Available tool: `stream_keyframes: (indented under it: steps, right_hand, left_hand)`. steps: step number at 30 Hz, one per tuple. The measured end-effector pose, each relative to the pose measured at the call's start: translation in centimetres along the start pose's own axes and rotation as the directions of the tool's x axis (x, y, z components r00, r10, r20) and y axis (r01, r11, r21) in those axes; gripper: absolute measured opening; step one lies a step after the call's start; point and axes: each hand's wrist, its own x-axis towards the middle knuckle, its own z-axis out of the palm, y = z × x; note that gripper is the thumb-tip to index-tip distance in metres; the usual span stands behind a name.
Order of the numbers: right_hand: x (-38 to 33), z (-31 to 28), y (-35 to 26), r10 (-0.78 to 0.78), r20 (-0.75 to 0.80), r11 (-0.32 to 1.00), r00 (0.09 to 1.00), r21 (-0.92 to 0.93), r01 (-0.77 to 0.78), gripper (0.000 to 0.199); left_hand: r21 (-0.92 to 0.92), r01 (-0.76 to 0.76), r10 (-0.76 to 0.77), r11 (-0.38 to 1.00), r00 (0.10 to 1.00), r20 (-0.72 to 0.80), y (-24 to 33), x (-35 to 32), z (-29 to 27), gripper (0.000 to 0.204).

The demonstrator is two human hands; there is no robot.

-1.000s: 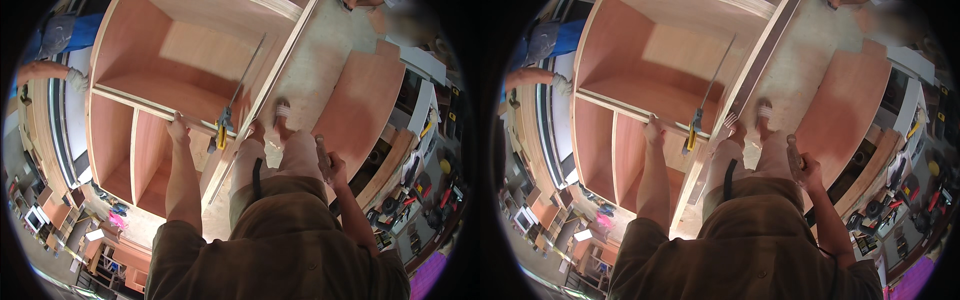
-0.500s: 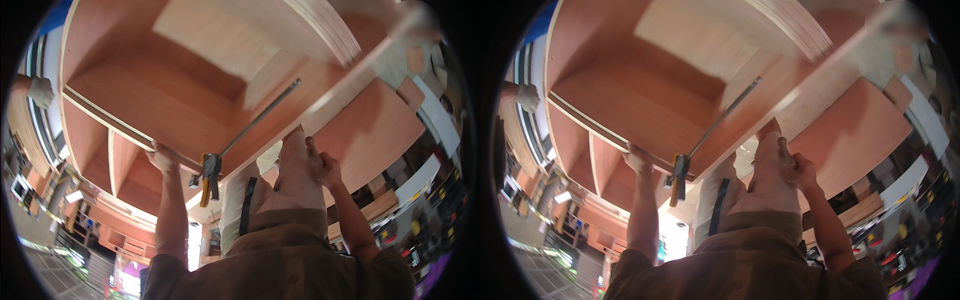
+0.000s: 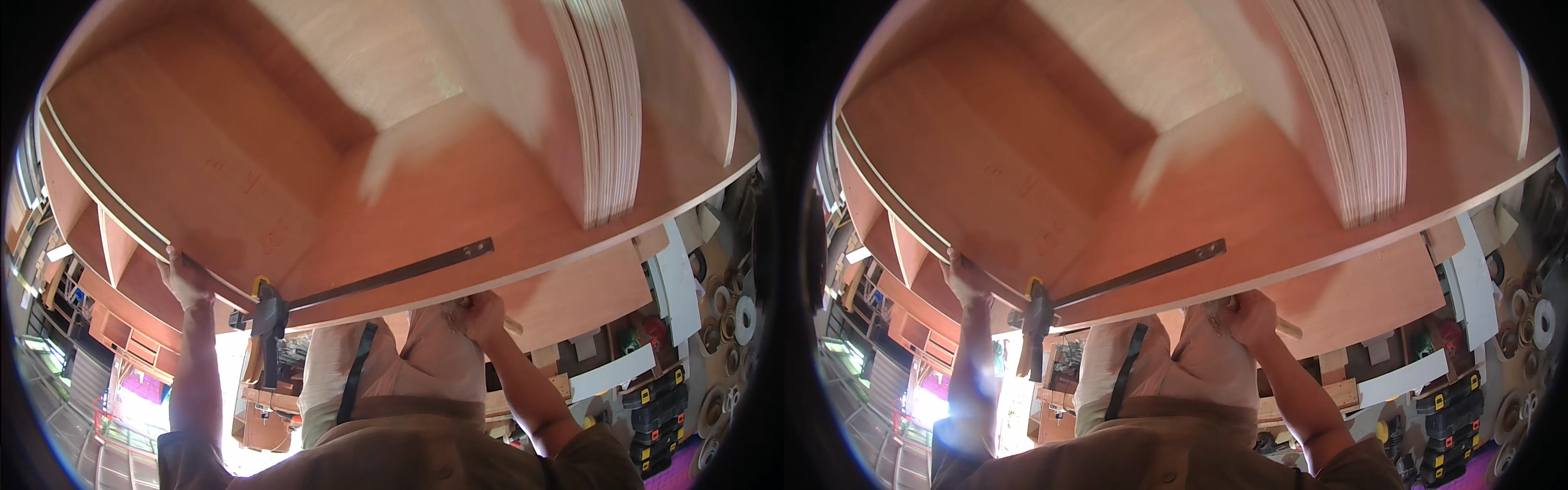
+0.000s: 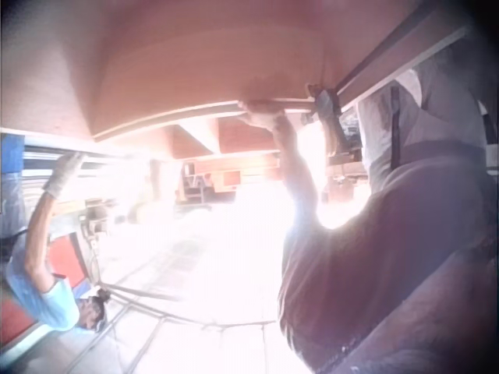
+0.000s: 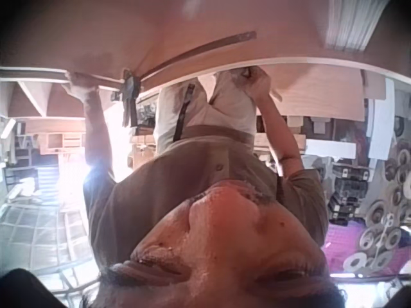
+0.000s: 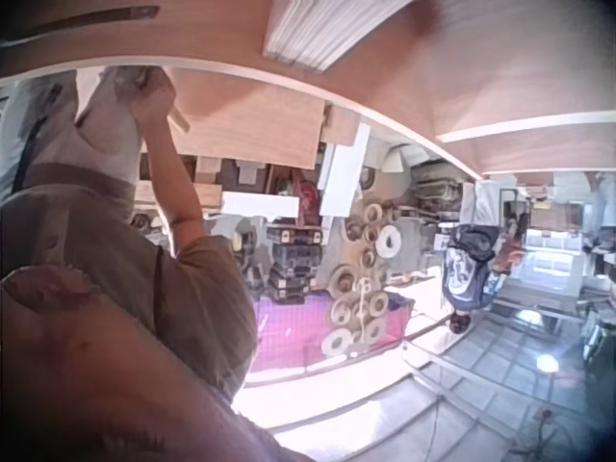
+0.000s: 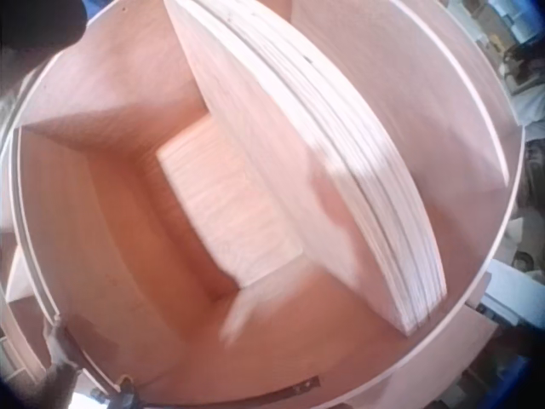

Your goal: The person assembles a wooden cabinet by attaching trim pieces and securing them with a hammer and clamps. They then use a cordless drill to drive screws into the wooden panels to fasten the structure together.

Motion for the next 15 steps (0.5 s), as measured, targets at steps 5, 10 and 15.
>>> stream_keyframes:
  steps: [5,10,15]
  right_hand:
    - [-0.3,0.4,1.1,0.026,0.028,0.998,0.999,0.059,-0.027,0.025]
    - [-0.3,0.5,1.6,-0.037,0.014,0.997,0.999,0.071,0.036,0.024]
    - [-0.4,0.3,1.4,0.031,0.005,0.999,1.0,0.039,-0.031,0.021]
  left_hand:
    - [0.025,0.041,-0.04,0.999,0.998,-0.056,0.4,-0.3,0.3,0.031]
    - [0.059,0.008,-0.007,0.998,1.0,-0.005,-0.3,0.7,-0.9,0.032]
    - [0.025,0.019,-0.017,0.999,0.995,-0.094,0.7,-0.7,0.7,0.028]
